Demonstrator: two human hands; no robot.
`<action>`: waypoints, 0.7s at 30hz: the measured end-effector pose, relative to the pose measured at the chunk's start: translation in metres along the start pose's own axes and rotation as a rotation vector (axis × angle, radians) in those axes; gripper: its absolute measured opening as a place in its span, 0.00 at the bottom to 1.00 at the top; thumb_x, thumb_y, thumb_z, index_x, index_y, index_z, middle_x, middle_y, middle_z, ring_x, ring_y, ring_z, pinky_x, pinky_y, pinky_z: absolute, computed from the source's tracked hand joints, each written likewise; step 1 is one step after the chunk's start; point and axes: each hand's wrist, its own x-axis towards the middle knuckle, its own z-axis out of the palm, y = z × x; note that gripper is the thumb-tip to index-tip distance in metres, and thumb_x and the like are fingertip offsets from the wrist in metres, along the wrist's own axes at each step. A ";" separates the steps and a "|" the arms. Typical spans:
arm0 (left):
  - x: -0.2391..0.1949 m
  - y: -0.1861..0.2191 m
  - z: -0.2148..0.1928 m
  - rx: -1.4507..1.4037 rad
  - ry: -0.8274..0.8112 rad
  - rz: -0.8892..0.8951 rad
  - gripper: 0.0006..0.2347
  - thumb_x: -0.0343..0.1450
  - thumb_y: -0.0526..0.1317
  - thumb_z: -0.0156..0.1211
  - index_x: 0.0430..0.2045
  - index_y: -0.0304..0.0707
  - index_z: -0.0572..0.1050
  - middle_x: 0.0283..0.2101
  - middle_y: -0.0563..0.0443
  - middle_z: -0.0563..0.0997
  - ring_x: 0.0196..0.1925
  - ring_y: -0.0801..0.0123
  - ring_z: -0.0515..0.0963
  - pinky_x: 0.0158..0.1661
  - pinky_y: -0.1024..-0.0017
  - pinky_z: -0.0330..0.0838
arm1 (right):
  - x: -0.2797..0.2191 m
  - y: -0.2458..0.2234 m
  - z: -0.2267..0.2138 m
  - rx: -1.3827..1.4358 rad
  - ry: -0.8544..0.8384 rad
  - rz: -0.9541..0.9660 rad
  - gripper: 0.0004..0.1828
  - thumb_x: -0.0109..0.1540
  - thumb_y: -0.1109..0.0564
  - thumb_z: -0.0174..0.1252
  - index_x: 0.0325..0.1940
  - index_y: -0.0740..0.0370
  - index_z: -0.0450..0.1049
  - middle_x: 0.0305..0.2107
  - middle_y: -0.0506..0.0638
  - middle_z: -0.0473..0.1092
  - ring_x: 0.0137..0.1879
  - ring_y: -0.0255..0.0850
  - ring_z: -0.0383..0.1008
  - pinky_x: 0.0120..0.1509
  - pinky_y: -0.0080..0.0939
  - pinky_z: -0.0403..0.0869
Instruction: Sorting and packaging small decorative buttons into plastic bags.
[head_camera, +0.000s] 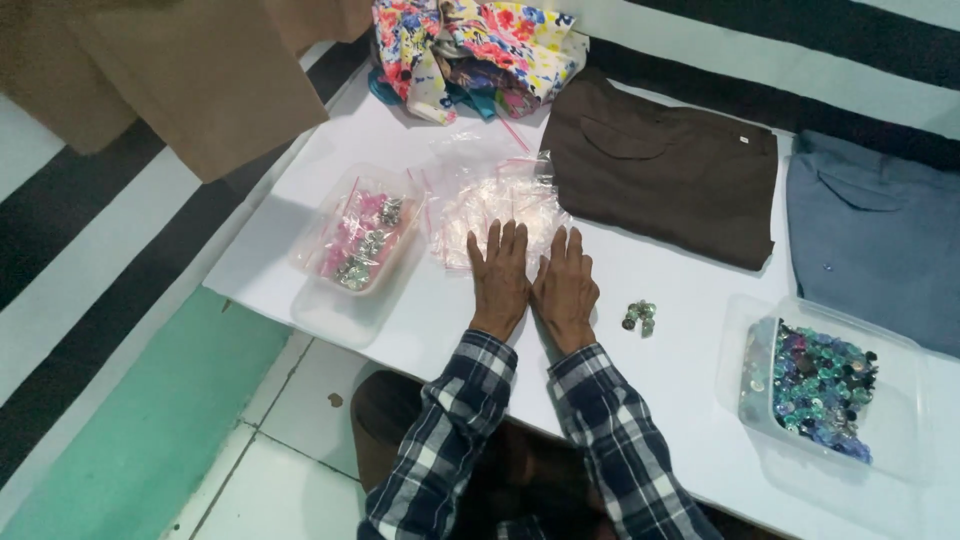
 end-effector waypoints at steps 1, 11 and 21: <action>0.002 -0.001 0.001 0.003 0.005 0.001 0.27 0.62 0.29 0.60 0.59 0.39 0.69 0.62 0.41 0.74 0.68 0.49 0.67 0.67 0.41 0.45 | 0.002 0.003 0.004 0.003 0.005 -0.003 0.26 0.66 0.56 0.55 0.68 0.65 0.66 0.61 0.62 0.64 0.51 0.55 0.74 0.40 0.56 0.83; 0.006 -0.004 0.012 0.042 -0.039 -0.048 0.25 0.64 0.31 0.60 0.59 0.38 0.69 0.65 0.40 0.70 0.71 0.49 0.63 0.67 0.37 0.44 | -0.001 0.032 0.029 0.302 0.129 0.017 0.10 0.69 0.58 0.50 0.50 0.60 0.76 0.40 0.52 0.75 0.43 0.47 0.80 0.40 0.41 0.80; 0.008 0.009 -0.006 -0.635 0.338 -0.127 0.17 0.77 0.43 0.53 0.60 0.37 0.68 0.63 0.39 0.72 0.66 0.49 0.70 0.65 0.55 0.63 | -0.002 0.003 -0.052 0.884 0.143 0.044 0.08 0.67 0.60 0.50 0.45 0.64 0.74 0.44 0.60 0.77 0.32 0.44 0.80 0.29 0.38 0.75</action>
